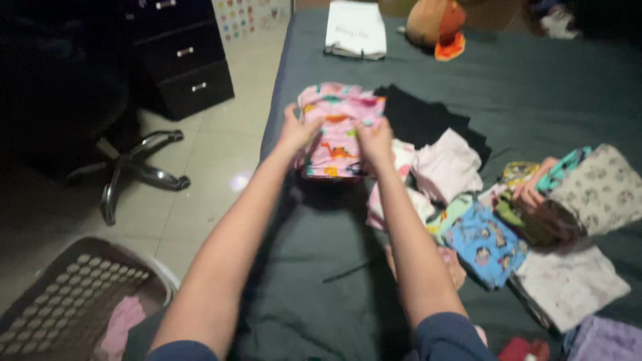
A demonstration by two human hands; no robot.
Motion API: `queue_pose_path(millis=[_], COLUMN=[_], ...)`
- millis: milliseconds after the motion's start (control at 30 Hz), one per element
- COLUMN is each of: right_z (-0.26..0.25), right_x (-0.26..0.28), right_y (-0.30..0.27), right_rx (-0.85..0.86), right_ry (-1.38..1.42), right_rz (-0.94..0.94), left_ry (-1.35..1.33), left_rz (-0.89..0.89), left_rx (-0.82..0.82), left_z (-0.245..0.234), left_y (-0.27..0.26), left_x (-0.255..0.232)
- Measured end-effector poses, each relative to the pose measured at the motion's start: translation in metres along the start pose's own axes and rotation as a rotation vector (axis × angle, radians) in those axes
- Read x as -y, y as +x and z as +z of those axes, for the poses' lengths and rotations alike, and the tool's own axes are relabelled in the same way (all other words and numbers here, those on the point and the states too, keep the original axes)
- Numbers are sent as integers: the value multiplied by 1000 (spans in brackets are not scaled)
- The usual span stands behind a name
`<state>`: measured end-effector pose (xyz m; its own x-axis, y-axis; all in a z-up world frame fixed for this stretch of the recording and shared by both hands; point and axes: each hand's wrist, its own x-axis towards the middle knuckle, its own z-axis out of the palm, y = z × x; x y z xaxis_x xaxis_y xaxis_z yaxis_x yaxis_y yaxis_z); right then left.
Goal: The person sits on the floor and folds various small garments, including shirts and shorts, one by one. They place each folded item into a neat pile on the bed beside them.
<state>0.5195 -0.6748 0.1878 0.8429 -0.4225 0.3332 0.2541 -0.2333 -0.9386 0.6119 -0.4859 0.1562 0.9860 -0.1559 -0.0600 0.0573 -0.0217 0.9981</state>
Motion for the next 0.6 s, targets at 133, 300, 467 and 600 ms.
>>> queue_pose_path(millis=[133,300,467,600], right_z=[32,85,85,82], right_x=[-21,-57,-86,-78], right_y=[10,17,37,40], right_rx=[6,180,227,329], right_ry=[-976,-1152,-1062,-1264], right_rz=[-163,-352,-211,-322], left_ry=[71,200,-34,-218], left_rz=[94,175,179,353], left_rx=[-108,-283,-137,-251], left_z=[12,18,21,6], left_y=[48,92,91,23], left_x=[58,118,125,85])
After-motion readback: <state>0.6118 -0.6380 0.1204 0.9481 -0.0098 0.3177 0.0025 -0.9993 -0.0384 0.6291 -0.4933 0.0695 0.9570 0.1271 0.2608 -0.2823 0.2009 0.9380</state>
